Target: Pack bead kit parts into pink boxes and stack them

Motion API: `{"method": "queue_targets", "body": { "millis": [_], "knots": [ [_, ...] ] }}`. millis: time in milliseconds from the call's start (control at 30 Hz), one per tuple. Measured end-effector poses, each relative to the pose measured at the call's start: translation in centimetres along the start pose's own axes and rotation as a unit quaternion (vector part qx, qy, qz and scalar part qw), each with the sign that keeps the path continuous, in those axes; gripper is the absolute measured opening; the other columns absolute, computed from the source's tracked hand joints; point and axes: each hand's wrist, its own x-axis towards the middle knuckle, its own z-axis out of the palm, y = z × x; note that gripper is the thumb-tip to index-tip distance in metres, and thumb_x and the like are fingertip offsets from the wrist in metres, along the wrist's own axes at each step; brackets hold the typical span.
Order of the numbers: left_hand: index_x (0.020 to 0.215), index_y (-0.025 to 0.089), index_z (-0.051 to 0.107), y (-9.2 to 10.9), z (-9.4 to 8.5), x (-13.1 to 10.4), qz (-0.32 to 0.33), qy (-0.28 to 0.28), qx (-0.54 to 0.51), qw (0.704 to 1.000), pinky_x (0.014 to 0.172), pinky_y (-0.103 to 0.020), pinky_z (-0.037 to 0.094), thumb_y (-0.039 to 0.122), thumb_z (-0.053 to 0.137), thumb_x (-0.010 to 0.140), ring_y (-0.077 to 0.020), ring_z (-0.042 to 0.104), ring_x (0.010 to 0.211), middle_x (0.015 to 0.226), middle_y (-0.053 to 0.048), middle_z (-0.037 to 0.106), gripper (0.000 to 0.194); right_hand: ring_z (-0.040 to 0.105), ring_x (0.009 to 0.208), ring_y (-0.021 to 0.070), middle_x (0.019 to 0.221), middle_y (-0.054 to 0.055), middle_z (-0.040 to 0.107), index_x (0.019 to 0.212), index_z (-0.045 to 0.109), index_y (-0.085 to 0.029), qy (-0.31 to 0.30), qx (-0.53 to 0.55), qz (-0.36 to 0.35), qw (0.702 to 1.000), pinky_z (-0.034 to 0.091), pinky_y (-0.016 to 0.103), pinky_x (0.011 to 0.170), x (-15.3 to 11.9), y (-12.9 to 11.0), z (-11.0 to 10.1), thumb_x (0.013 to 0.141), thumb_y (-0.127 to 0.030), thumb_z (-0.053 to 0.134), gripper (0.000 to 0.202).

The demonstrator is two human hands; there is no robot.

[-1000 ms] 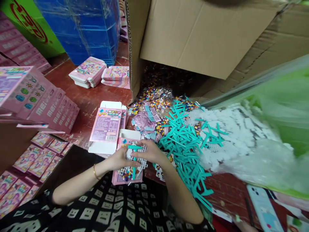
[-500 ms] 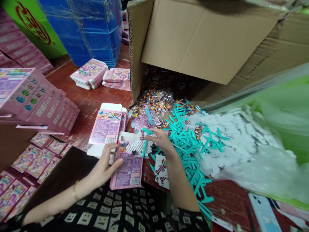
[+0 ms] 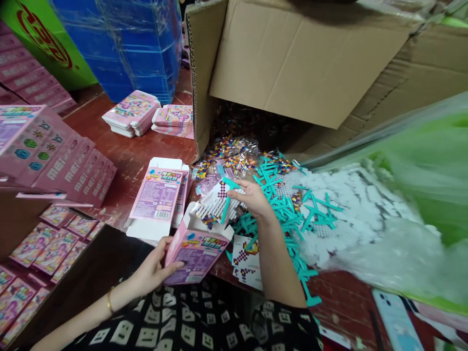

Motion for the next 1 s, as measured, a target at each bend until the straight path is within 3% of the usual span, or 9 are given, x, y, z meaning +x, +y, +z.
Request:
{"method": "queue_targets", "body": {
  "millis": [133, 300, 400, 600, 700, 767, 833, 900, 1000],
  "knots": [
    [0.129, 0.024, 0.04, 0.2, -0.8, -0.6, -0.004, -0.052, -0.098, 0.994, 0.101, -0.039, 0.044, 0.041, 0.061, 0.092, -0.024, 0.056, 0.116, 0.122, -0.011, 0.058, 0.046, 0.069, 0.094, 0.0224, 0.098, 0.003, 0.076, 0.095, 0.075, -0.024, 0.028, -0.111, -0.088, 0.989, 0.054, 0.04, 0.092, -2.8, -2.4, 0.4, 0.064, -0.044, 0.085, 0.038],
    [0.132, 0.024, 0.039, -0.1, -0.6, 0.5, 0.012, -0.091, -0.135, 0.987, 0.106, -0.043, 0.039, 0.046, 0.059, 0.093, -0.0265, 0.053, 0.123, 0.13, -0.012, 0.057, 0.049, 0.069, 0.088, 0.021, 0.094, 0.002, 0.075, 0.096, 0.074, -0.026, -0.067, -0.186, -0.124, 0.972, 0.055, 0.036, 0.084, -5.4, -3.3, 4.1, 0.072, -0.044, 0.081, 0.031],
    [0.135, 0.026, 0.037, -0.1, -0.3, 0.8, 0.024, -0.094, -0.159, 0.983, 0.108, -0.046, 0.039, 0.049, 0.056, 0.093, -0.0274, 0.053, 0.125, 0.133, -0.013, 0.056, 0.052, 0.066, 0.089, 0.0223, 0.095, 0.004, 0.072, 0.099, 0.074, -0.027, -0.061, -0.219, -0.161, 0.96, 0.053, 0.037, 0.082, -5.6, -3.8, 5.1, 0.077, -0.045, 0.078, 0.028],
    [0.133, 0.024, 0.042, -0.3, 0.2, 0.6, 0.068, -0.053, -0.161, 0.983, 0.101, -0.044, 0.044, 0.056, 0.057, 0.091, -0.0277, 0.058, 0.118, 0.126, -0.013, 0.06, 0.055, 0.058, 0.084, 0.0204, 0.086, 0.004, 0.069, 0.099, 0.073, -0.022, -0.143, -0.377, -0.296, 0.866, 0.043, 0.036, 0.077, -7.2, -6.5, 5.2, 0.1, -0.036, 0.049, 0.028],
    [0.129, 0.021, 0.045, -0.5, 0.6, 0.7, 0.107, -0.02, -0.132, 0.985, 0.095, -0.04, 0.048, 0.058, 0.054, 0.091, -0.0261, 0.059, 0.111, 0.12, -0.013, 0.061, 0.054, 0.06, 0.081, 0.0204, 0.084, 0.006, 0.071, 0.096, 0.072, -0.019, -0.123, -0.426, -0.34, 0.829, 0.043, 0.036, 0.076, -8.7, -6.6, 6.6, 0.102, -0.035, 0.044, 0.032],
    [0.125, 0.02, 0.049, -0.5, 1.0, 1.0, 0.136, 0.021, -0.095, 0.986, 0.091, -0.037, 0.049, 0.057, 0.054, 0.091, -0.0243, 0.06, 0.104, 0.113, -0.011, 0.061, 0.051, 0.062, 0.078, 0.0208, 0.084, 0.008, 0.071, 0.094, 0.071, -0.017, -0.128, -0.46, -0.332, 0.814, 0.045, 0.035, 0.073, -9.7, -6.3, 7.8, 0.102, -0.031, 0.043, 0.032],
    [0.119, 0.018, 0.052, -0.2, 1.3, 1.2, 0.158, 0.06, -0.056, 0.984, 0.088, -0.035, 0.049, 0.057, 0.056, 0.09, -0.0226, 0.059, 0.097, 0.107, -0.01, 0.061, 0.048, 0.064, 0.072, 0.0199, 0.082, 0.007, 0.072, 0.095, 0.071, -0.018, -0.177, -0.467, -0.298, 0.814, 0.047, 0.032, 0.066, -10.6, -6.2, 8.7, 0.102, -0.027, 0.042, 0.031],
    [0.117, 0.018, 0.053, 0.0, 1.5, 1.4, 0.172, 0.08, -0.03, 0.981, 0.085, -0.035, 0.049, 0.058, 0.057, 0.089, -0.0219, 0.059, 0.094, 0.103, -0.009, 0.062, 0.049, 0.068, 0.076, 0.02, 0.089, 0.007, 0.074, 0.108, 0.069, -0.019, -0.223, -0.439, -0.264, 0.829, 0.051, 0.032, 0.066, -11.4, -6.6, 8.7, 0.101, -0.029, 0.044, 0.028],
    [0.119, 0.018, 0.051, 0.0, 1.5, 1.4, 0.184, 0.119, -0.033, 0.975, 0.083, -0.035, 0.05, 0.061, 0.054, 0.089, -0.0226, 0.059, 0.092, 0.102, -0.009, 0.061, 0.053, 0.068, 0.104, 0.0249, 0.118, 0.01, 0.071, 0.132, 0.058, -0.022, -0.209, -0.4, -0.263, 0.853, 0.056, 0.037, 0.086, -12.2, -7.7, 7.9, 0.096, -0.044, 0.055, 0.042]
  ]
}}
